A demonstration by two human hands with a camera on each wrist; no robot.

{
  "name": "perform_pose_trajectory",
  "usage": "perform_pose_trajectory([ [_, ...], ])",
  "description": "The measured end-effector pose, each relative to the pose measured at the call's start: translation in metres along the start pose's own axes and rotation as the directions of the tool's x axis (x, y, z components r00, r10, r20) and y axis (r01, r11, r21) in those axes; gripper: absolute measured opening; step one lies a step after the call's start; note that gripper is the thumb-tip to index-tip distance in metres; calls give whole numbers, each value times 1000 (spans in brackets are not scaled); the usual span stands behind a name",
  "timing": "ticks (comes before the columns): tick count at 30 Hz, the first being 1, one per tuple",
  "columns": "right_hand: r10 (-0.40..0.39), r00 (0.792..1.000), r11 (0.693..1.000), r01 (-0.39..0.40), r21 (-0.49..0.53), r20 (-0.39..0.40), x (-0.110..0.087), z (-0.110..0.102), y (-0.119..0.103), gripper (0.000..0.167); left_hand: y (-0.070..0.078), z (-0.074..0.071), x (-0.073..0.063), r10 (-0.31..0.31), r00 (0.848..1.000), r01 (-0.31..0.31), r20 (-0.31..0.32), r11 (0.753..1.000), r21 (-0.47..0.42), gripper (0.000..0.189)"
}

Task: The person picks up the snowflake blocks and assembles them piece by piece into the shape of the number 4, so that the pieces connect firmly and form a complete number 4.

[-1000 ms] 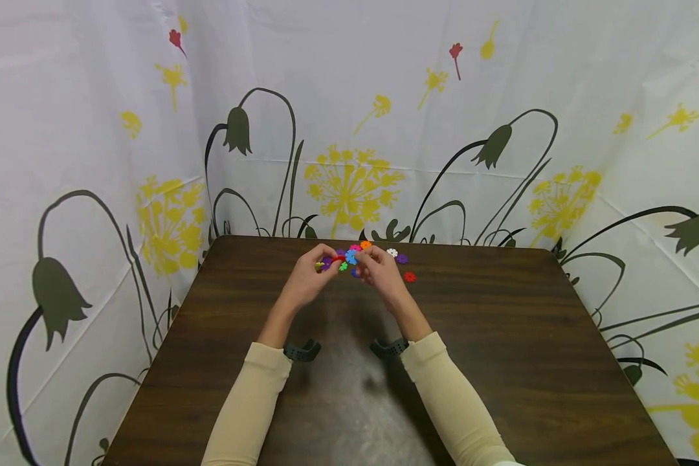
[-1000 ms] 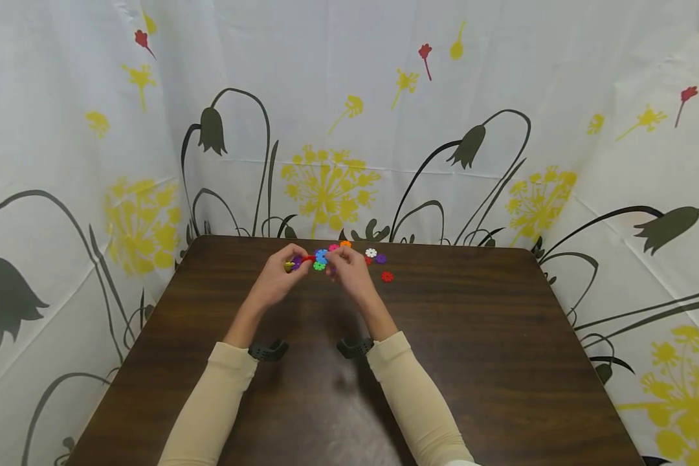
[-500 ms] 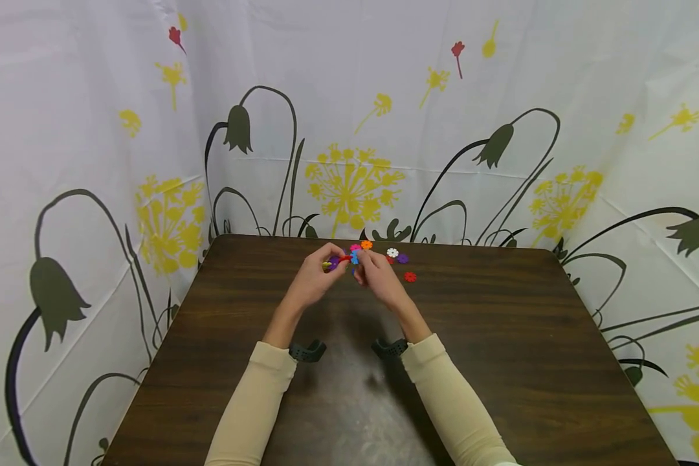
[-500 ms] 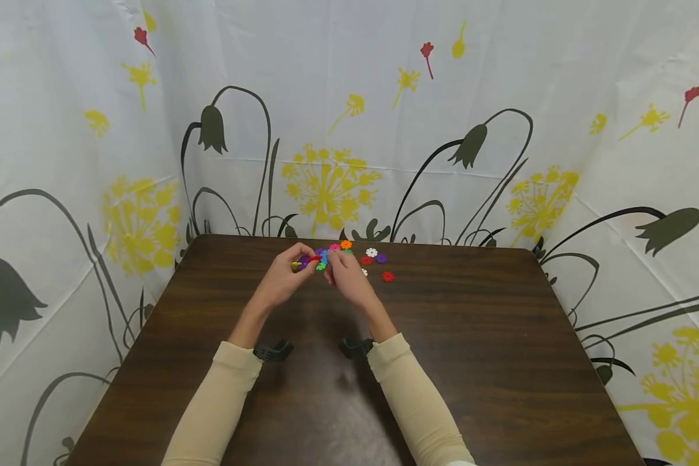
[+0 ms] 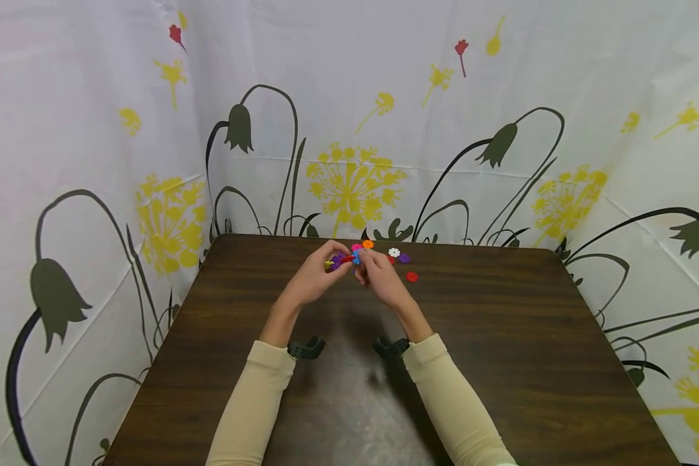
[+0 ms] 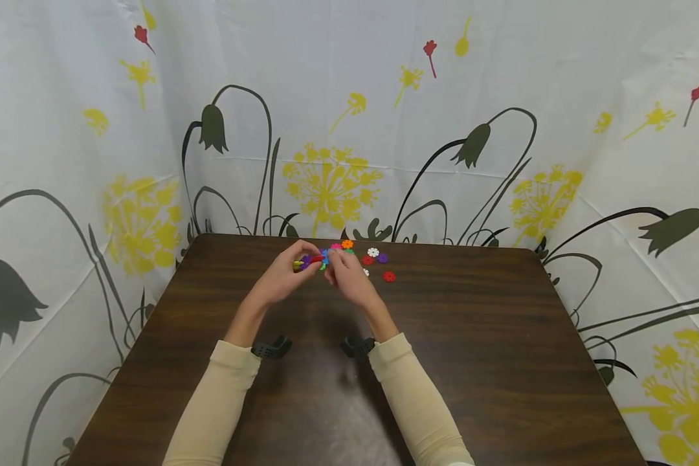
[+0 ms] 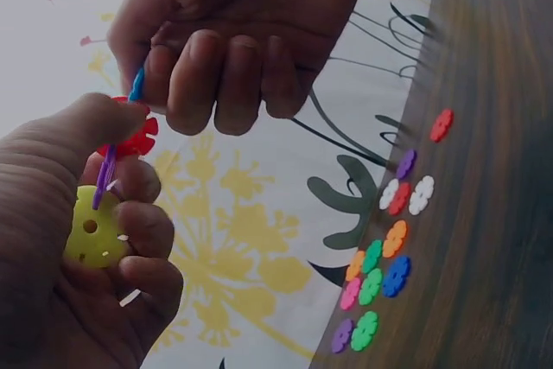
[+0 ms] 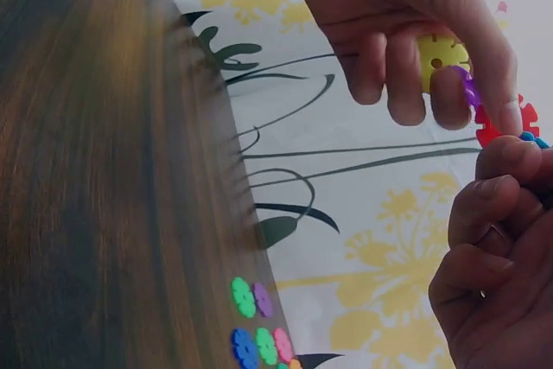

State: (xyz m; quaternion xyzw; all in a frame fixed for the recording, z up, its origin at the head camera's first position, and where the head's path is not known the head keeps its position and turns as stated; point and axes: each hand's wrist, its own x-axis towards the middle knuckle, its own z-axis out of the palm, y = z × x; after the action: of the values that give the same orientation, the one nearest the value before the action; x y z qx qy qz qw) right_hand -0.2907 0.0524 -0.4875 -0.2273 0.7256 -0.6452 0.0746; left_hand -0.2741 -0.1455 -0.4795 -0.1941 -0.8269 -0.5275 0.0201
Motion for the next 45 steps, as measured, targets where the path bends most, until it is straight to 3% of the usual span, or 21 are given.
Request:
perform_pose_trajectory([
  [7,-14,1000,1000,14,25,-22,-1,-7,4,43,3,4,2,-27,999,22,39,992,123,40],
  [12,-24,999,999,25,21,-31,-1,-11,7,45,10,7,4,-12,1000,4,25,957,290,42],
  [16,-29,999,999,30,33,-25,-1,-13,8,47,15,9,5,13,1000,-18,17,934,356,45],
  [28,-33,999,998,32,-54,-4,-3,-17,10,58,15,15,3,76,997,-70,-6,944,323,48],
  [34,6,1000,1000,-6,-16,9,-7,-25,15,70,13,16,5,137,990,-125,-17,945,301,42],
  [38,9,994,1000,-7,21,-106,-8,-40,25,71,13,16,6,145,989,-134,-18,949,286,39],
  [42,61,971,997,-48,65,-231,-8,-58,39,65,12,13,2,107,994,-93,-32,956,279,38],
  [45,122,956,990,-97,102,-268,-12,-71,49,59,13,11,-1,69,997,-56,-39,960,273,38],
])
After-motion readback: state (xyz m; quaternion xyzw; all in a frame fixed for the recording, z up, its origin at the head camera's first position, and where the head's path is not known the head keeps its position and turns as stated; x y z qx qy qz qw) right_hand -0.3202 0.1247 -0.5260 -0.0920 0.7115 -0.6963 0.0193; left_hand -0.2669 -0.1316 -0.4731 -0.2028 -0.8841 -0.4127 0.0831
